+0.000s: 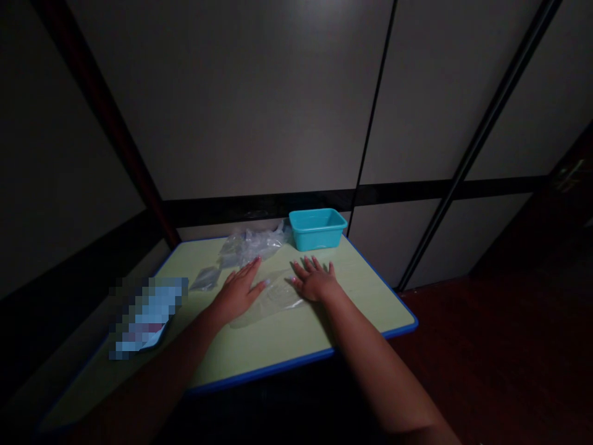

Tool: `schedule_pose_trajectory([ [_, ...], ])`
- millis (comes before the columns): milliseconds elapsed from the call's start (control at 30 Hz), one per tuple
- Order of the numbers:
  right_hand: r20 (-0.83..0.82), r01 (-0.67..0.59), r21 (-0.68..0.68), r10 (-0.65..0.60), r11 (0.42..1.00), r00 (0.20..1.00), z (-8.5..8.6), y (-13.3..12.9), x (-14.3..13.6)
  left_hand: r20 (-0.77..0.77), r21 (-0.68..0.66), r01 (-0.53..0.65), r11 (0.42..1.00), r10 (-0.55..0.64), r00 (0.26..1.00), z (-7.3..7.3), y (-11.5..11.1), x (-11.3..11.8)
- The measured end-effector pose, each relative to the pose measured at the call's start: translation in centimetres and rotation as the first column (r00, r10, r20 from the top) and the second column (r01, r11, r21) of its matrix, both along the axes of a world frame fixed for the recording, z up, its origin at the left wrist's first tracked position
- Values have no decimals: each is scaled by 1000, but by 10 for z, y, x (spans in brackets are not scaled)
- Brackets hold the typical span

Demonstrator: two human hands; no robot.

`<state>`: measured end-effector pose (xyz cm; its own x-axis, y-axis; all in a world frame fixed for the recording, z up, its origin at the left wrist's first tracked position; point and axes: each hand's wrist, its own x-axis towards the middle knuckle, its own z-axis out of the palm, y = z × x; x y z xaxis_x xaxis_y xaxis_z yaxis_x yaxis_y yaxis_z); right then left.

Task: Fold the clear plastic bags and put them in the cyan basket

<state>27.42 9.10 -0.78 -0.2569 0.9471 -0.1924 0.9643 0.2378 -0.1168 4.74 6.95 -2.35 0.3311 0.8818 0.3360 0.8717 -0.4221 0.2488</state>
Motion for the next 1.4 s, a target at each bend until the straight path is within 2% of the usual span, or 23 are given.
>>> schedule_pose_trajectory([
  [100, 1, -7, 22, 7, 1000, 1000, -3, 2, 2, 190, 120, -1, 993, -22, 981, 0, 7, -4],
  [200, -2, -6, 22, 6, 1000, 1000, -3, 3, 3, 373, 202, -40, 978, -39, 927, 3, 11, -6],
  [333, -4, -6, 32, 6, 999, 1000, -2, 2, 3, 548, 282, -187, 941, 2, 837, 10, 13, -12],
  [433, -1, -7, 36, 7, 999, 1000, -1, 0, 3, 611, 263, -278, 924, 63, 789, 13, 16, -20],
  [533, -8, -27, 28, 27, 999, 1000, 0, -1, 3, 560, 165, -299, 940, 160, 813, 10, 21, -27],
  [700, -44, -68, 14, 68, 998, 997, 1, -3, 2, 231, 98, -302, 948, 274, 934, 0, 25, -31],
  [867, -86, -110, 2, 110, 994, 990, 4, -5, 1, 44, 58, -313, 948, 311, 950, -3, 24, -30],
  [967, -121, -139, -13, 136, 990, 983, 6, -8, 0, 15, 49, -323, 945, 322, 947, -1, 20, -27],
  [1100, -174, -185, 2, 183, 983, 968, 10, -11, -1, 49, 89, -286, 954, 282, 958, 2, 14, -23],
  [1400, -196, -223, -9, 217, 975, 956, 12, -11, 0, 83, 99, -223, 970, 216, 973, 0, 11, -22],
])
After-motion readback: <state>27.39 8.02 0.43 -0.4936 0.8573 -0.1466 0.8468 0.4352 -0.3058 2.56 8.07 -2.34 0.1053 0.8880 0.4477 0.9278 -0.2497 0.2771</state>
